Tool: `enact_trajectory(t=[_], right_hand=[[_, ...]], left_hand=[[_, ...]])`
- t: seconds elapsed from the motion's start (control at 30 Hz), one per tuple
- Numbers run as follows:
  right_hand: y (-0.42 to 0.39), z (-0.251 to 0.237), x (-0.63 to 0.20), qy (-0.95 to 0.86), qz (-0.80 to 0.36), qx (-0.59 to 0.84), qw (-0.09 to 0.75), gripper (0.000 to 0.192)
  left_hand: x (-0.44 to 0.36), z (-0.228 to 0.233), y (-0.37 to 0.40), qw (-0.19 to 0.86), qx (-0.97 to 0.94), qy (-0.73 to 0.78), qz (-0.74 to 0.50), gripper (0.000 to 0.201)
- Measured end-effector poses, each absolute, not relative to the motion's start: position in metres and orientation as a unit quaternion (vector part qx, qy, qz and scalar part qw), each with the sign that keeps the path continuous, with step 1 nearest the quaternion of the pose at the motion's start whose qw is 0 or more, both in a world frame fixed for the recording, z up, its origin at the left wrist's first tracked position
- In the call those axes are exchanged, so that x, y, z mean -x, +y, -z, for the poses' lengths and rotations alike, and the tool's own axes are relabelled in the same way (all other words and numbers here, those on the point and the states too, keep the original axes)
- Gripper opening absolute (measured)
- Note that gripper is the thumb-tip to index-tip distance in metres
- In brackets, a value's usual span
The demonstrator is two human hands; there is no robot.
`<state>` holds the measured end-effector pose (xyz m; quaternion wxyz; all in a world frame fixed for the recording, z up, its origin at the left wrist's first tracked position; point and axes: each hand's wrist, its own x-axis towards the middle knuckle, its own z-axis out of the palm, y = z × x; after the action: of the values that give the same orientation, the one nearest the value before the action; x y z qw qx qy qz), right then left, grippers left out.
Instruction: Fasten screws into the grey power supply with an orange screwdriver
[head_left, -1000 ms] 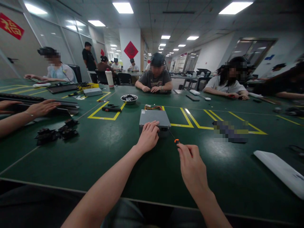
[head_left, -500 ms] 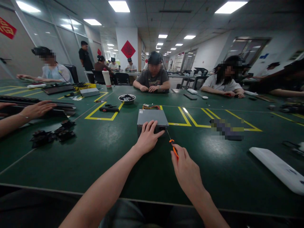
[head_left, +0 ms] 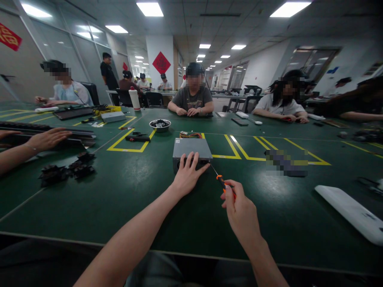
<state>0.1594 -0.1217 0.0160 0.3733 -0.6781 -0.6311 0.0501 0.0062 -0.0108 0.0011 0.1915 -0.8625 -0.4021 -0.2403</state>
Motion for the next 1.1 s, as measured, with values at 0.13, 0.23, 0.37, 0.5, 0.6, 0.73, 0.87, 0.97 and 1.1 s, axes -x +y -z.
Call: enact_trajectory(t=[0.13, 0.23, 0.37, 0.5, 0.6, 0.73, 0.87, 0.97, 1.1], right_hand=[[-0.123, -0.016, -0.160, -0.624, -0.064, 0.677, 0.383, 0.034], [-0.127, -0.016, -0.159, -0.622, -0.063, 0.667, 0.405, 0.034], [-0.133, -0.014, -0.156, -0.627, -0.062, 0.649, 0.426, 0.032], [-0.133, -0.014, -0.151, -0.646, -0.050, 0.642, 0.410, 0.031], [-0.130, -0.014, -0.146, -0.656, -0.051, 0.642, 0.395, 0.031], [-0.124, -0.014, -0.141, -0.664, -0.041, 0.639, 0.385, 0.031], [-0.121, -0.013, -0.139, -0.666, -0.036, 0.637, 0.386, 0.031], [-0.120, -0.013, -0.138, -0.668, -0.038, 0.635, 0.387, 0.031], [-0.120, -0.012, -0.137, -0.662, -0.043, 0.645, 0.379, 0.031]], left_hand=[[-0.007, -0.001, -0.012, 0.201, 0.859, -0.409, 0.236, 0.052], [-0.007, -0.001, -0.012, 0.197, 0.860, -0.408, 0.236, 0.051], [-0.006, -0.001, -0.011, 0.182, 0.863, -0.406, 0.239, 0.055], [-0.003, 0.001, -0.008, 0.172, 0.871, -0.391, 0.244, 0.054], [0.000, 0.001, -0.007, 0.158, 0.879, -0.376, 0.247, 0.050], [0.001, 0.002, -0.006, 0.141, 0.878, -0.380, 0.254, 0.042], [0.001, 0.002, -0.006, 0.135, 0.876, -0.386, 0.257, 0.041], [0.001, 0.003, -0.006, 0.131, 0.875, -0.385, 0.263, 0.042], [0.001, 0.003, -0.006, 0.131, 0.875, -0.382, 0.268, 0.044]])
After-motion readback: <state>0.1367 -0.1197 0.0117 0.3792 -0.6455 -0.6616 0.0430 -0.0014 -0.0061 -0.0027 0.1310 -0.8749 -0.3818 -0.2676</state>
